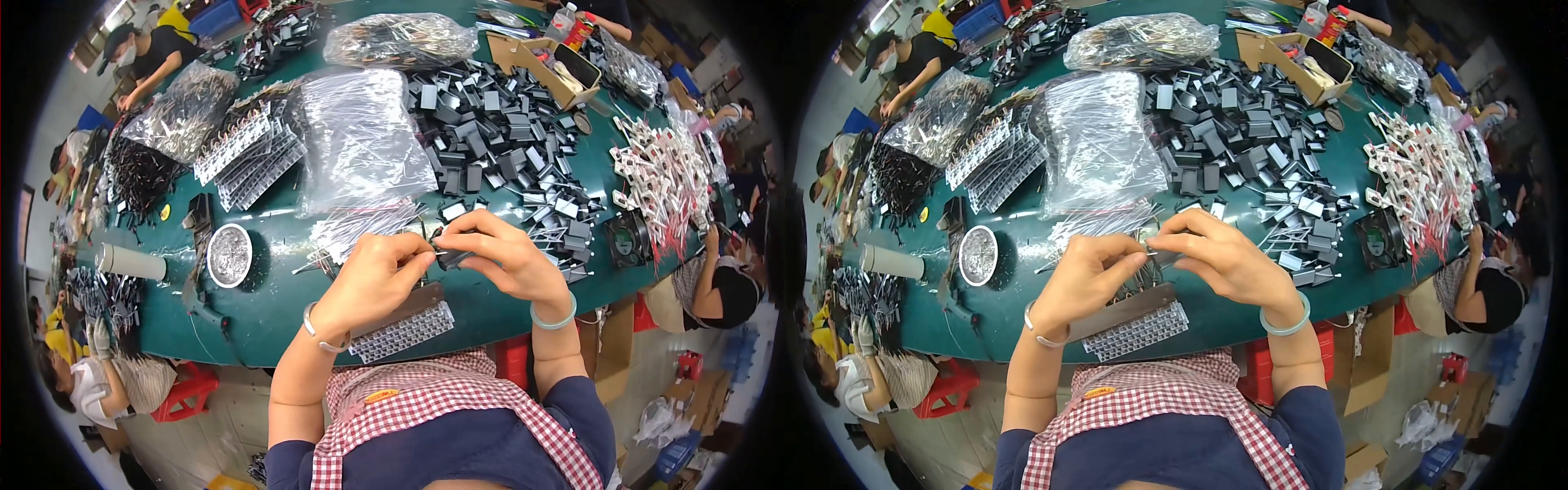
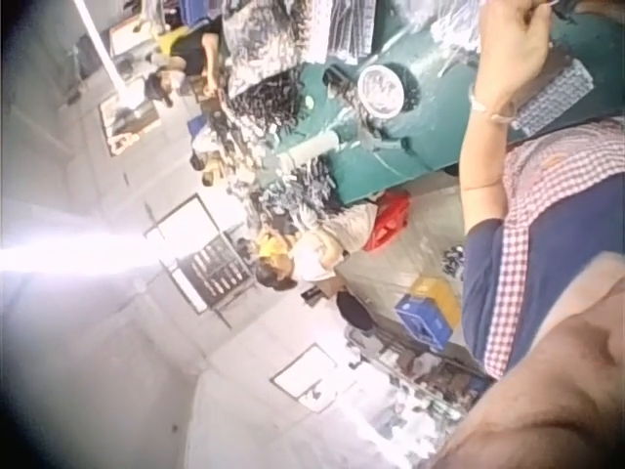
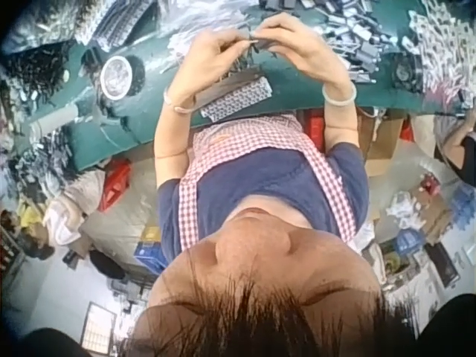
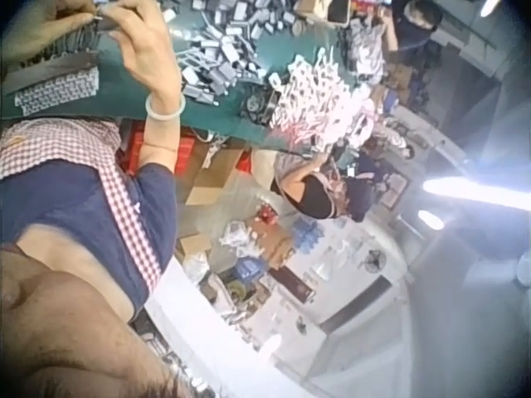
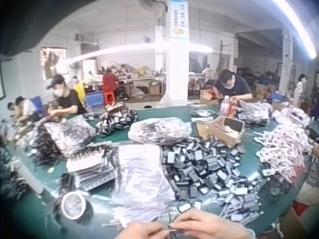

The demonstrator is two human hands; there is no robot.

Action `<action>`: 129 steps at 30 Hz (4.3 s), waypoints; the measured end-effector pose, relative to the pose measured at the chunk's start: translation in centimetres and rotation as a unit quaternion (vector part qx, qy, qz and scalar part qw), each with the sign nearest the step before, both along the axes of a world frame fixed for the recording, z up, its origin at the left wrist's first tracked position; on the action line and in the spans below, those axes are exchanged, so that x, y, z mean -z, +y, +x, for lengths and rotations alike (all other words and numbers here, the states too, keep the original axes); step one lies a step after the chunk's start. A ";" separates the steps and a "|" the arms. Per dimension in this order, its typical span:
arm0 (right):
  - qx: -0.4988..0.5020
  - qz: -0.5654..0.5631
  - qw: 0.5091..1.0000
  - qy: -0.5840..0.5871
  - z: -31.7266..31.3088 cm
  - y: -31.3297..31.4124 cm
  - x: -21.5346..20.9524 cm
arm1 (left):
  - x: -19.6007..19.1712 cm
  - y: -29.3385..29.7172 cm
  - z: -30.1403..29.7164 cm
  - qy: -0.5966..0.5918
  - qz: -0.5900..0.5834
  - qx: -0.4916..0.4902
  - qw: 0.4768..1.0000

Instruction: The person assembles electronic circuit boards and wires into plastic housings by hand on an assembly bench.

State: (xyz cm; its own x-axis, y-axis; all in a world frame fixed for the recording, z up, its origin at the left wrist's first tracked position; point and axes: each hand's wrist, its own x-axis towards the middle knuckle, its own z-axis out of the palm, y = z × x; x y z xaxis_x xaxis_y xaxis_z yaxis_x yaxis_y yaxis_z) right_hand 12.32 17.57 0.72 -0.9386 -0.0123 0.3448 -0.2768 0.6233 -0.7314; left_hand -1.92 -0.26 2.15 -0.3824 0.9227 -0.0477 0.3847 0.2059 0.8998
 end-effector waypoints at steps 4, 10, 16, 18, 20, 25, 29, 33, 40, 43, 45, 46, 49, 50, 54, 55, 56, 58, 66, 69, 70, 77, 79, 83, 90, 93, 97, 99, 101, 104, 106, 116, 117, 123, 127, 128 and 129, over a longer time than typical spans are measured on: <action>-0.004 -0.018 1.000 0.011 0.1 0.2 0.3 | 0.4 -0.1 0.0 -0.011 0.005 -0.007 1.000; -0.009 -0.037 0.999 0.021 0.3 0.5 0.6 | 0.5 -0.3 0.3 -0.017 0.012 -0.022 1.000; -0.016 -0.055 0.998 0.018 0.3 0.4 0.6 | 0.1 -0.4 0.2 0.003 0.012 -0.017 1.000; -0.016 -0.062 0.998 0.010 0.3 0.5 0.6 | 0.2 -0.3 0.1 0.001 0.011 -0.016 1.000; -0.012 -0.059 0.998 0.005 0.3 0.6 0.6 | 0.3 -0.1 0.0 -0.001 0.010 -0.014 1.000; -0.009 -0.054 0.998 0.007 -0.2 0.9 0.8 | -0.1 0.2 -0.4 0.005 -0.005 -0.021 1.000; -0.017 -0.041 0.999 -0.015 -0.6 0.4 0.0 | 0.6 -0.6 -0.4 0.054 0.030 -0.033 0.998; 0.008 -0.018 0.999 -0.027 0.2 0.3 -0.5 | 1.2 0.2 0.2 0.107 0.094 -0.030 0.989; -0.003 -0.020 1.000 -0.002 0.0 -0.7 -0.8 | 0.8 -0.6 1.0 0.168 0.111 -0.035 0.979; 0.014 0.027 1.000 0.001 0.1 -1.4 -1.5 | 0.9 -0.9 1.0 0.157 0.115 -0.036 0.980; 0.018 0.036 0.999 0.014 0.2 -1.8 -1.6 | 1.0 -1.0 1.0 0.148 0.115 -0.033 0.982; 0.023 0.042 0.998 0.027 0.3 -1.9 -1.6 | 1.1 -1.0 0.9 0.119 0.124 -0.025 0.985; 0.025 0.054 0.998 0.027 0.7 -2.0 -1.7 | 1.3 -1.0 0.3 0.042 0.103 0.001 0.994; 0.027 0.056 0.998 0.024 0.6 -2.2 -1.7 | 1.3 -1.0 0.1 -0.008 0.069 0.022 0.997; 0.035 0.086 0.993 0.069 0.4 -2.5 -1.4 | 1.1 -0.9 -0.6 -0.159 0.017 0.044 0.986; 0.030 0.067 0.996 0.060 0.3 -2.4 -1.4 | 1.5 -0.9 -0.7 -0.149 0.033 0.054 0.987; 0.009 0.059 0.996 0.064 0.1 -2.4 -1.5 | 0.8 -1.3 -0.6 -0.154 -0.003 0.038 0.987; -0.008 0.042 0.997 0.067 -0.2 -2.1 -1.1 | 0.9 -1.7 -0.3 -0.178 -0.010 0.002 0.984; -0.003 -0.102 0.992 0.072 0.0 -1.4 2.8 | 2.1 -0.8 0.3 -0.275 -0.075 -0.014 0.959; 0.058 -0.135 0.986 0.072 0.5 -1.8 4.2 | 2.7 -0.2 0.9 -0.292 -0.083 -0.003 0.953; 0.067 -0.134 0.986 0.073 0.8 -1.8 4.3 | 2.8 0.0 1.1 -0.299 -0.085 -0.014 0.950; 0.197 -0.099 0.971 0.097 4.1 0.8 3.2 | 4.1 1.6 -0.1 -0.190 -0.126 0.056 0.972; 0.256 -0.084 0.958 0.098 5.8 2.2 2.8 | 4.8 2.1 -0.2 -0.165 -0.116 0.063 0.977; 0.426 -0.064 0.891 0.143 9.2 5.2 1.7 | 5.9 3.9 0.1 -0.189 -0.066 0.022 0.980; 0.569 0.289 0.751 0.167 10.9 9.5 5.6 | 8.8 4.3 -1.5 0.276 -0.076 -0.011 0.958; 0.557 0.345 0.751 0.079 10.6 9.5 9.3 | 11.0 3.8 -2.0 0.387 -0.079 0.006 0.919; 0.546 0.330 0.770 0.012 10.1 8.9 11.2 | 12.9 3.6 -2.3 0.443 -0.120 0.013 0.888; 0.512 0.262 0.818 -0.002 9.9 9.2 10.6 | 12.9 3.6 -2.3 0.431 -0.130 0.016 0.893; 0.509 0.201 0.837 0.024 9.2 10.0 9.5 | 12.4 3.6 -2.4 0.417 -0.141 0.016 0.898; 0.524 0.155 0.836 0.044 8.2 13.7 7.7 | 10.2 3.5 -2.3 0.333 -0.045 0.004 0.942; 0.558 0.214 0.802 -0.003 7.2 17.8 7.8 | 7.9 3.8 -1.8 0.330 0.066 -0.038 0.941; 0.553 0.228 0.755 -0.267 3.8 25.9 12.1 | 7.1 2.1 -2.6 -0.052 0.144 -0.200 0.968; 0.569 0.224 0.755 -0.235 3.0 24.4 11.4 | 7.3 1.8 -2.7 -0.049 0.141 -0.213 0.966; 0.436 0.095 0.893 0.058 1.6 13.3 5.6 | 8.9 2.4 -3.6 0.062 0.072 -0.159 0.983; 0.364 0.021 0.929 0.068 1.6 8.2 4.6 | 7.7 2.0 -4.0 0.099 0.049 -0.151 0.982; 0.351 -0.010 0.934 0.065 1.6 7.3 4.9 | 7.6 1.4 -4.3 0.116 0.068 -0.164 0.977; 0.344 -0.025 0.937 0.055 1.6 6.5 5.0 | 7.6 0.9 -4.6 0.150 0.090 -0.179 0.968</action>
